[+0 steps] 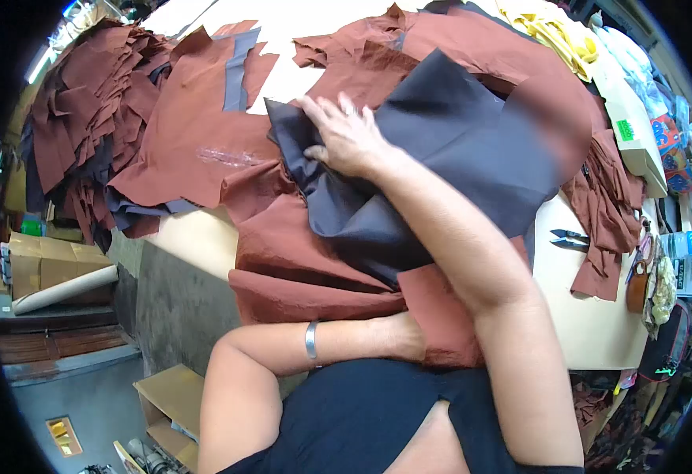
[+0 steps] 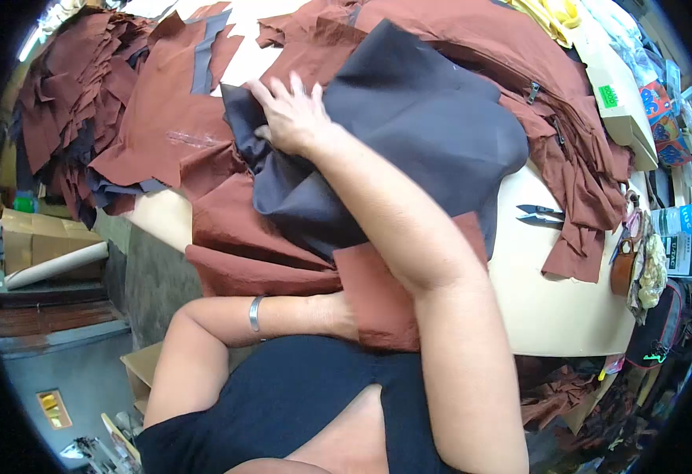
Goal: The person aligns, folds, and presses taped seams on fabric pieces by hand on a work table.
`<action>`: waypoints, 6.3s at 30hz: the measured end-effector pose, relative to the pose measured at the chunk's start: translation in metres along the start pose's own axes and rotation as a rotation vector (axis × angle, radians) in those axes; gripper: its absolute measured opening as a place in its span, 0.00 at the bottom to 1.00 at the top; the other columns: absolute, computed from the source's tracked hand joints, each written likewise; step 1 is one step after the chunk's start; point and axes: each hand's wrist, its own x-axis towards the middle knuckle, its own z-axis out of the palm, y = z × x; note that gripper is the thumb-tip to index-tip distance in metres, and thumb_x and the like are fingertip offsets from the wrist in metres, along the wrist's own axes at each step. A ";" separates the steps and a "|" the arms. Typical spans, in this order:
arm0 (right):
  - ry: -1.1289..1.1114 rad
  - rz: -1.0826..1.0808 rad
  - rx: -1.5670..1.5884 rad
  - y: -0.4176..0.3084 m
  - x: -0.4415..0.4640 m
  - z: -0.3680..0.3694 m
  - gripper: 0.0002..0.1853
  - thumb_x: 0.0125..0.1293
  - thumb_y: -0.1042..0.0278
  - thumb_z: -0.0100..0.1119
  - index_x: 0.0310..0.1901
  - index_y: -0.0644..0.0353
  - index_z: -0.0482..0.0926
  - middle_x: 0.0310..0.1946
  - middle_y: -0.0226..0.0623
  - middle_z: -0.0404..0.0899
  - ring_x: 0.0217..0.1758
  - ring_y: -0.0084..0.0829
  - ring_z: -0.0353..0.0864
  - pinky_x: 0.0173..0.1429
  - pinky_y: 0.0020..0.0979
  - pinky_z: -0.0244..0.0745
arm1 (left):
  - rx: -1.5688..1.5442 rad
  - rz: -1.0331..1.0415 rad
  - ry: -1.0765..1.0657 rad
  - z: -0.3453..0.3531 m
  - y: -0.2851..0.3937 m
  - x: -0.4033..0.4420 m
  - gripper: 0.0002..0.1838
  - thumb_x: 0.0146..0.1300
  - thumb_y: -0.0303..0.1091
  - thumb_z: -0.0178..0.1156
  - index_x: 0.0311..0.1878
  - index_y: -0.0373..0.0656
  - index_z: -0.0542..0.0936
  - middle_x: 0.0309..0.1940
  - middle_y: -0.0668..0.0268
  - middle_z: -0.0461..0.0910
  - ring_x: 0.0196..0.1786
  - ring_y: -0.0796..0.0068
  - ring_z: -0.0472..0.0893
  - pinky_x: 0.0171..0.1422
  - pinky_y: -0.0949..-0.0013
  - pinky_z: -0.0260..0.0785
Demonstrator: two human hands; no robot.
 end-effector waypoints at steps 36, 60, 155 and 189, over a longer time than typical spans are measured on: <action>0.043 0.467 -0.161 0.038 -0.226 -0.131 0.38 0.56 0.74 0.60 0.68 0.50 0.56 0.52 0.46 0.75 0.48 0.46 0.76 0.54 0.40 0.72 | 0.707 -0.128 -0.088 -0.213 -0.023 0.089 0.12 0.64 0.36 0.53 0.47 0.43 0.79 0.54 0.63 0.76 0.60 0.58 0.71 0.65 0.60 0.61; 0.170 0.285 -0.069 0.083 -0.224 -0.116 0.30 0.57 0.76 0.58 0.63 0.53 0.66 0.55 0.35 0.75 0.51 0.34 0.77 0.54 0.34 0.65 | 0.396 -0.079 -0.190 -0.136 0.017 0.104 0.11 0.54 0.30 0.61 0.41 0.42 0.76 0.40 0.61 0.74 0.40 0.59 0.75 0.43 0.62 0.70; 0.111 0.104 -0.251 0.091 -0.223 -0.116 0.26 0.57 0.69 0.51 0.61 0.50 0.68 0.36 0.29 0.76 0.32 0.29 0.78 0.44 0.31 0.68 | 0.831 -0.019 -0.229 -0.129 0.015 0.103 0.16 0.53 0.30 0.53 0.48 0.43 0.74 0.40 0.64 0.73 0.50 0.65 0.72 0.50 0.63 0.66; 0.117 0.068 -0.136 0.084 -0.224 -0.122 0.30 0.53 0.78 0.52 0.62 0.55 0.67 0.33 0.31 0.76 0.33 0.31 0.75 0.41 0.30 0.68 | 0.678 0.264 -0.225 -0.141 -0.020 0.091 0.10 0.51 0.33 0.53 0.38 0.43 0.73 0.37 0.64 0.74 0.36 0.68 0.72 0.40 0.68 0.66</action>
